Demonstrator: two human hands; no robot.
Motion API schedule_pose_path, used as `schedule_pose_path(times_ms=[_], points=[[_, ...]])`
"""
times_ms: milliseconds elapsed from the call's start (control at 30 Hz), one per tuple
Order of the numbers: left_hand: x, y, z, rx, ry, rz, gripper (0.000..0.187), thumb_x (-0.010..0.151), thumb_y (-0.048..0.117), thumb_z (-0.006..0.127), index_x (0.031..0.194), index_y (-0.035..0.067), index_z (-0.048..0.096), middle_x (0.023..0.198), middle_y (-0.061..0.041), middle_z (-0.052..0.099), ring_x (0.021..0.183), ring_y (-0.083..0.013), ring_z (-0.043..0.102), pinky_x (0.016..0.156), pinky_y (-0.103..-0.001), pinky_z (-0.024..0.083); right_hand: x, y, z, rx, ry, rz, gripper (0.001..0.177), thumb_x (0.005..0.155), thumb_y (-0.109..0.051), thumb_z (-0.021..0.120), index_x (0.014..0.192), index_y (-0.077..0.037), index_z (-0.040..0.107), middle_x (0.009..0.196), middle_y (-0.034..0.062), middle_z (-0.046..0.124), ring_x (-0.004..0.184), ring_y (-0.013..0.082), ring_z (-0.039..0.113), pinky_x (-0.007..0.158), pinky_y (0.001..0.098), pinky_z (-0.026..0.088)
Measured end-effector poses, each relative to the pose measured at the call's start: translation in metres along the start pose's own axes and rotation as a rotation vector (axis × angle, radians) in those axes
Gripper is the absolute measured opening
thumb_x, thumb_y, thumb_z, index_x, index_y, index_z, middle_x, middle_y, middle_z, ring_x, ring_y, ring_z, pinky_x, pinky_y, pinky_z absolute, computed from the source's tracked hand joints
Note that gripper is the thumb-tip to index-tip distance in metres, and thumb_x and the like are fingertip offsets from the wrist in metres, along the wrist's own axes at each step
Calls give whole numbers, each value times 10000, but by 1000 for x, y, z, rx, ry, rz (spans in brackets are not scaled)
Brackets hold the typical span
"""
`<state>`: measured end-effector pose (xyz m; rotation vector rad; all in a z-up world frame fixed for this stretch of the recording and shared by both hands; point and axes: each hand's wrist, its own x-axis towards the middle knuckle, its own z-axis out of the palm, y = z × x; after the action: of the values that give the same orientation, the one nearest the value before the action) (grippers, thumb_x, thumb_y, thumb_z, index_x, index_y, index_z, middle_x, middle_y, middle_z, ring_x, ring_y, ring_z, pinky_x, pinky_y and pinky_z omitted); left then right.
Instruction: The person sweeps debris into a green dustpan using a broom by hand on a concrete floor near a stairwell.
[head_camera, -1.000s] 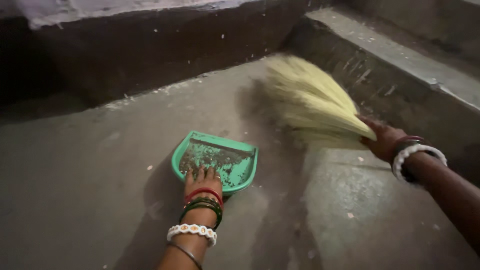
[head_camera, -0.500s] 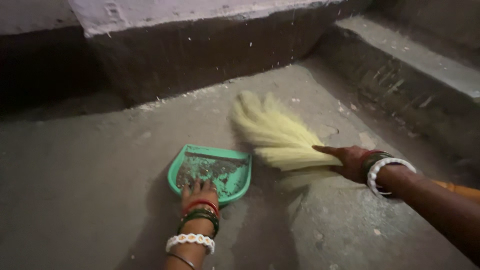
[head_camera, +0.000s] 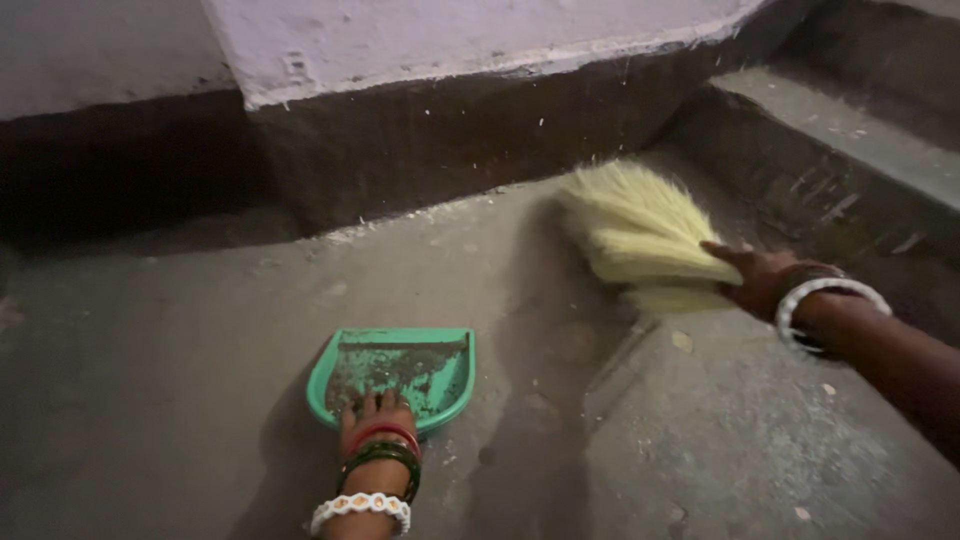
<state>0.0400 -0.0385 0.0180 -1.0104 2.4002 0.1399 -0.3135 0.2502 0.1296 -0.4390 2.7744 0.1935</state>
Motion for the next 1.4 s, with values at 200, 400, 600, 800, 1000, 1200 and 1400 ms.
schedule_pose_path(times_ms=[200,400,600,800,1000,1200,1400], points=[[-15,6,-19,15,-66,11,714,986,333,645,1600,172,316,1723,7,167,1595,-216,138,1295,-496,103,-50,-67,6,-246,-126,-264,676,1005,-446,559,1589,-546,234,1458,30,649,1320,258,641,1145,480,507],[-12,0,-27,43,-95,23,642,1008,268,587,1594,191,336,1731,14,137,1601,-211,117,1303,-499,84,-105,-107,-34,-287,-246,-581,717,960,-441,611,1547,-547,214,1544,10,479,1427,256,483,1223,476,382],[1,-11,-7,43,-122,25,585,1030,204,529,1589,209,356,1739,21,107,1606,-206,96,1311,-503,64,-113,-95,-78,-153,-286,-538,643,959,-491,597,1514,-572,283,1547,-105,513,1419,176,535,1247,498,357],[-7,-29,0,32,-324,7,608,1043,105,483,1610,257,327,1757,45,3,1620,-196,15,1319,-500,37,-79,-68,-81,-117,-140,-432,691,950,-494,593,1549,-566,256,1460,-62,654,1326,194,679,1224,496,462],[-29,-46,-13,2,-281,-60,858,972,77,643,1659,241,155,1755,61,-9,1616,-169,27,1317,-484,65,-84,-78,-50,-327,-156,-375,661,940,-537,579,1530,-579,286,1544,-100,525,1450,199,500,1244,499,396],[-16,-45,-12,55,-400,-73,829,1023,186,638,1670,207,121,1757,34,-30,1618,-199,-7,1318,-501,49,-102,-97,-24,-244,-278,-537,703,922,-415,618,1547,-544,324,1464,-28,632,1359,207,604,1205,449,449],[-7,-52,6,-1,-310,-86,516,1082,121,388,1583,240,393,1749,91,83,1618,-161,60,1317,-501,78,-128,-99,-64,-91,-336,-480,667,965,-504,587,1542,-567,258,1523,-97,540,1412,185,538,1258,555,292]])
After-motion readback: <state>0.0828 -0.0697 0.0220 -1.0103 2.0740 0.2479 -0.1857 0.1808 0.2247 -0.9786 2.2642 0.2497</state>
